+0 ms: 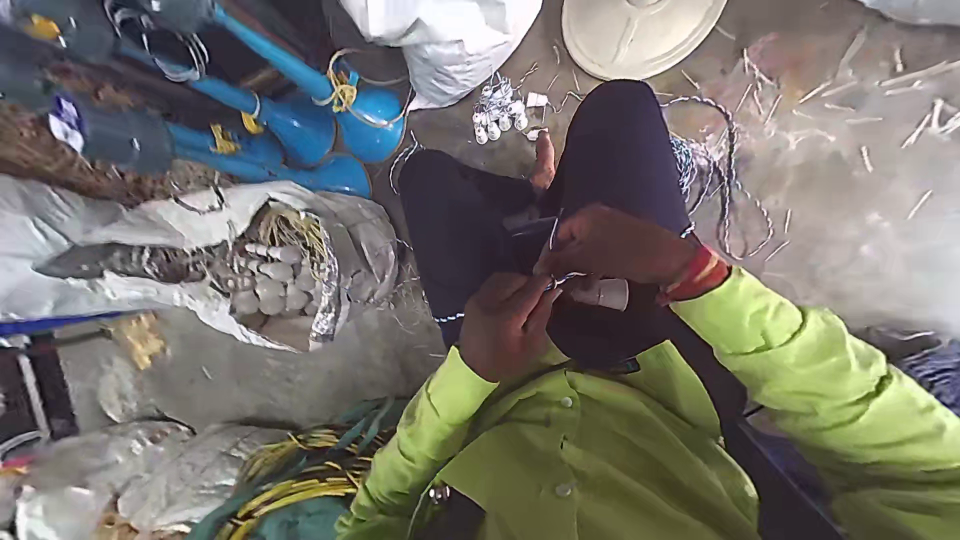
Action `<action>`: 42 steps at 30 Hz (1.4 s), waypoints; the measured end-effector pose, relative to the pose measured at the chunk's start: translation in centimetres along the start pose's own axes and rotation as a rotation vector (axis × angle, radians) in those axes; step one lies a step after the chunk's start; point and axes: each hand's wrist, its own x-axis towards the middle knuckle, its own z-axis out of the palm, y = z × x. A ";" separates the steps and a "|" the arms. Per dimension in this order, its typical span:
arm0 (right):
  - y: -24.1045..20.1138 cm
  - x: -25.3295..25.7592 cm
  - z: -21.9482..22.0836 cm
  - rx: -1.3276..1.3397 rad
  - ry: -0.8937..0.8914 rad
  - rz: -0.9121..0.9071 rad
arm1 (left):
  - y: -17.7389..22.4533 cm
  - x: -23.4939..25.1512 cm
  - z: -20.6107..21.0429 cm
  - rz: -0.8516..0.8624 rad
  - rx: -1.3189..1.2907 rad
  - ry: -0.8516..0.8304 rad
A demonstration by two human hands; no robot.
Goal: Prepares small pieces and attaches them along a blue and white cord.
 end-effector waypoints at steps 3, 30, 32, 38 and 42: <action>-0.4 0.6 -0.2 -0.115 -0.105 0.055 | -0.3 -0.6 1.0 0.081 0.176 0.087; 4.9 -2.2 6.6 -0.635 0.655 -0.652 | 0.7 0.7 -3.2 -0.783 -0.924 -0.004; 5.1 -2.9 6.3 -0.654 0.630 -0.660 | 0.4 0.4 -2.7 -0.780 -0.949 0.041; 4.0 -6.2 6.5 -0.500 0.774 -0.534 | 0.1 -0.3 -1.0 -0.676 -0.848 -0.001; 3.2 -7.2 7.2 0.069 0.540 -0.217 | -0.1 -0.7 -0.5 -0.565 -0.688 0.039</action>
